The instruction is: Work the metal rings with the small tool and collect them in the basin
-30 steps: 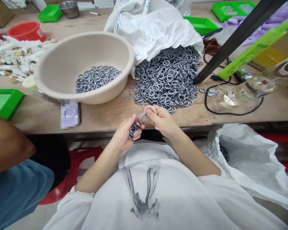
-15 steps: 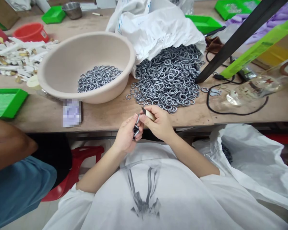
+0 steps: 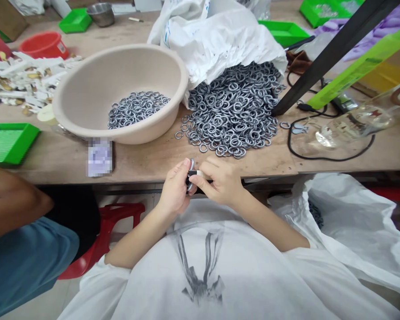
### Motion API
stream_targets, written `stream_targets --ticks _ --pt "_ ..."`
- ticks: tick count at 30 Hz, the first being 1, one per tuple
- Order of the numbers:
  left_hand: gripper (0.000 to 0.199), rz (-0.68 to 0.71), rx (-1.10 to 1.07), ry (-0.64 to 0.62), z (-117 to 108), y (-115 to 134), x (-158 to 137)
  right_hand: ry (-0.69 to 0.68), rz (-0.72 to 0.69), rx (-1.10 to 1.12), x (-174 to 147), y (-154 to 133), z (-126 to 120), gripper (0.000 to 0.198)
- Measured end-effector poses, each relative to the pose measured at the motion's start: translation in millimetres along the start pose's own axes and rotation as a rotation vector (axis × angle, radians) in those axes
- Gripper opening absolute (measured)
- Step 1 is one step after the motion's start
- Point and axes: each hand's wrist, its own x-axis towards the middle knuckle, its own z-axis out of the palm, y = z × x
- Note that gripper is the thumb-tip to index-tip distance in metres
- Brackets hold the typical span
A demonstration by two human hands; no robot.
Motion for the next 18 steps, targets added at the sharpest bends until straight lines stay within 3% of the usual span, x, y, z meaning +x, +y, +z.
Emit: stream_targets --ticks 6,10,14,18 --pt "0.043 -0.054 0.014 -0.06 -3.9 -1.9 -1.4 -0.001 0.15 0.236 4.1 13.8 6.8 0.048" --pt "0.045 -0.13 0.043 -0.161 -11.1 -1.0 -6.7 0.137 0.356 -0.066 18.8 38.6 4.6 0.044" --pt "0.039 -0.123 0.037 -0.124 -22.8 4.4 -1.4 -0.086 0.357 -0.468 32.6 43.5 5.3 0.026" --pt "0.031 -0.061 0.065 -0.067 -32.0 8.2 6.7 -0.149 0.325 -0.534 38.6 35.9 6.1 0.023"
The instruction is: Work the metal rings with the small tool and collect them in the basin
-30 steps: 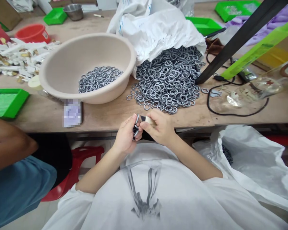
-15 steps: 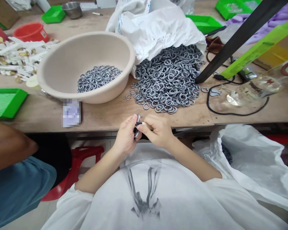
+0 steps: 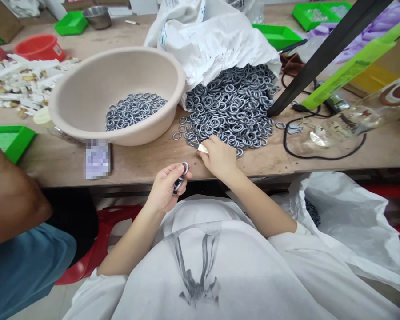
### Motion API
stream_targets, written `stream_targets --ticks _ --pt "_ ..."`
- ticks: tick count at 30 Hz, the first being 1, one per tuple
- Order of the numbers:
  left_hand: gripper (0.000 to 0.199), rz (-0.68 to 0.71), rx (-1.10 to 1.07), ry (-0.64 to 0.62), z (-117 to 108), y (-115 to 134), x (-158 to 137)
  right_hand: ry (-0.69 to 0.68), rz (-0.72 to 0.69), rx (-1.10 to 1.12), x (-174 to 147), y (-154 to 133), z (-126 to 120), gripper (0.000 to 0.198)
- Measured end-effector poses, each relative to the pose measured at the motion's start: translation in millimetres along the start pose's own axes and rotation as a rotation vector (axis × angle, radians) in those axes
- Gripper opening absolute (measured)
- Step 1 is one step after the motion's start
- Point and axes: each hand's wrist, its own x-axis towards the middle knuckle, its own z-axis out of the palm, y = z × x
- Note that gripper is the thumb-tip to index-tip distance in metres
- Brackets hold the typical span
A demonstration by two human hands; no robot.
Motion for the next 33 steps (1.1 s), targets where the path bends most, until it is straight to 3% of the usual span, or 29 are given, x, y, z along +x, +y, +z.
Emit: stream_targets --ticks 7,10,12,14,17,20,24,29,33 --pt "0.027 0.067 0.029 0.066 -5.2 4.4 6.1 -0.039 0.001 -0.024 -1.0 0.7 3.2 0.022" --pt "0.027 0.038 -0.015 0.049 -6.0 7.6 7.0 -0.018 0.008 0.083 -1.8 3.2 4.4 0.018" --pt "0.022 0.007 -0.052 0.041 -5.9 6.9 7.6 0.021 0.002 0.319 -4.4 4.6 2.2 0.017" --pt "0.027 -0.023 -0.053 0.038 -4.3 3.1 8.6 -0.013 -0.031 0.705 -9.0 4.4 -0.8 0.021" --pt "0.043 -0.094 0.008 -0.028 0.8 -5.1 10.0 -0.256 -0.081 1.3 -17.5 0.3 -2.9 0.036" --pt "0.053 -0.22 0.017 -0.186 6.2 -8.2 8.0 -0.424 -0.048 1.553 -23.7 -4.3 -0.5 0.045" --pt "0.047 -0.337 -0.076 -0.344 12.1 -4.0 -0.9 -0.291 -0.019 1.518 -28.3 -6.4 1.1 0.043" --pt "0.044 -0.201 -0.093 -0.192 20.7 -7.0 -8.6 -0.01 -0.141 1.166 -33.4 -9.9 -6.1 0.039" --pt "0.047 -0.153 -0.094 -0.114 24.0 -9.4 -8.6 0.092 -0.104 1.048 -34.3 -10.5 -8.9 0.033"
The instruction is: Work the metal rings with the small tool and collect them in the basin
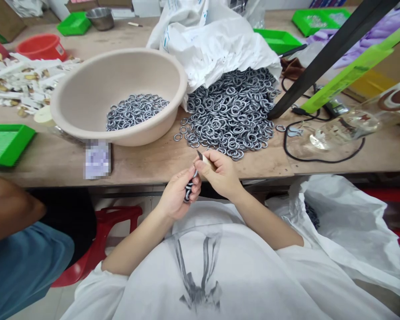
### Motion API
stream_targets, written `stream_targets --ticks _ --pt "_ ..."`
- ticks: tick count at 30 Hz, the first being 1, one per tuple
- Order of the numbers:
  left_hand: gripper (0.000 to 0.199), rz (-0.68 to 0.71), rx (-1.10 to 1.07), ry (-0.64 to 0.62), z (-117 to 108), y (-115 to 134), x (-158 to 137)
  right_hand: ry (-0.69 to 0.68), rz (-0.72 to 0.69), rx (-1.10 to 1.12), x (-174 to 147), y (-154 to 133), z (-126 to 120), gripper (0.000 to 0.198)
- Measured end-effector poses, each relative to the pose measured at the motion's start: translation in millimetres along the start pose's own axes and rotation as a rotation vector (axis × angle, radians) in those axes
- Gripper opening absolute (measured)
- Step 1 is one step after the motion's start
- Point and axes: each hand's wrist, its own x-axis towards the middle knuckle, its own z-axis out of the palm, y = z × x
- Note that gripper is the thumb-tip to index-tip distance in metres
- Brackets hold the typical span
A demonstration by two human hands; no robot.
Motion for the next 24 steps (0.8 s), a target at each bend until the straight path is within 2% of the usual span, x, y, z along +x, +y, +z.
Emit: stream_targets --ticks 3,7,13,17,22,24 --pt "0.046 0.01 -0.039 0.034 -1.1 0.7 1.1 0.003 -0.092 -0.151 -3.8 -2.8 -2.4 0.036" --pt "0.047 0.033 -0.058 0.068 -2.1 -0.3 2.1 -0.081 -0.259 -0.388 -12.3 -8.6 -4.0 0.041" --pt "0.047 0.034 -0.052 0.049 0.6 -1.3 -0.1 -0.097 -0.304 -0.449 -14.3 -8.4 -3.8 0.043" --pt "0.047 0.027 -0.042 0.023 -0.2 0.7 -1.6 -0.136 -0.262 -0.362 -13.8 -7.9 -3.6 0.046" --pt "0.048 0.008 -0.028 -0.001 -5.9 4.4 0.9 -0.218 -0.099 -0.198 -12.5 -3.4 1.1 0.05" --pt "0.047 -0.002 -0.005 -0.002 -8.7 4.1 0.4 -0.191 -0.054 -0.237 -7.3 2.3 0.0 0.051"
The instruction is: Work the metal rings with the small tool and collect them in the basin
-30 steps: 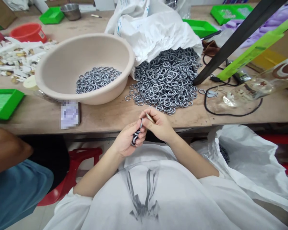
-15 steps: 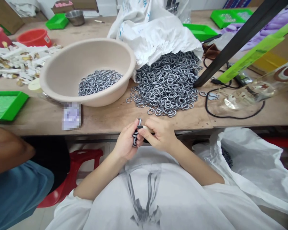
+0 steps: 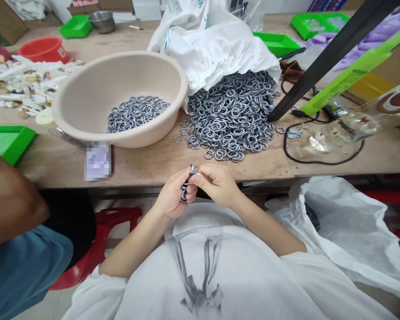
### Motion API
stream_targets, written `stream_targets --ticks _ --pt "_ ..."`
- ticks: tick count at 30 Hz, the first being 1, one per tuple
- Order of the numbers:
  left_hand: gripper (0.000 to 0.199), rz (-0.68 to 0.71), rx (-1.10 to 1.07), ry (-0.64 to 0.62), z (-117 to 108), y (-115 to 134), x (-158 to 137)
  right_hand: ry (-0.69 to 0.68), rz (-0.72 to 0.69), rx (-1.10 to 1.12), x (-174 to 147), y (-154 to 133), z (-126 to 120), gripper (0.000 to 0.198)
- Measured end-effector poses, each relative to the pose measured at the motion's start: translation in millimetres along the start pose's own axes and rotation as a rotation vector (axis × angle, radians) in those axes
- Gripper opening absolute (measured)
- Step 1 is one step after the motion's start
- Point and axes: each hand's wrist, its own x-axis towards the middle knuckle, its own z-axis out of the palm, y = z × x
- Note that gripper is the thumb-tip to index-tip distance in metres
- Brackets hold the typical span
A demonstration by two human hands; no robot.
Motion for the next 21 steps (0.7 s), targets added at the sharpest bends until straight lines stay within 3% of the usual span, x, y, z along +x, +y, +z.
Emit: stream_targets --ticks 4,7,11,13,16,19,21 --pt "0.044 -0.042 0.09 -0.018 -4.8 -3.4 -5.5 0.2 0.233 -0.439 16.0 17.3 -9.6 0.043" --pt "0.04 -0.027 0.086 0.011 -9.4 -1.8 -7.2 0.132 0.355 -0.736 27.0 25.3 -13.6 0.031" --pt "0.031 0.034 0.109 0.026 -18.2 6.8 -2.5 0.054 0.353 -0.796 31.8 27.3 -12.4 0.021" --pt "0.027 0.073 0.122 0.035 -22.1 9.8 1.5 0.111 0.307 -0.67 29.7 26.8 -13.6 0.018" --pt "0.031 0.101 0.119 0.051 -24.3 8.7 9.1 0.176 0.207 -0.174 22.4 22.8 -15.7 0.025" --pt "0.024 0.062 0.101 0.036 -20.7 2.9 15.3 0.073 0.186 0.432 14.0 14.2 -12.3 0.043" --pt "0.032 0.001 0.095 -0.008 -15.8 -0.2 16.2 -0.032 0.213 0.684 10.3 9.1 -7.1 0.048"
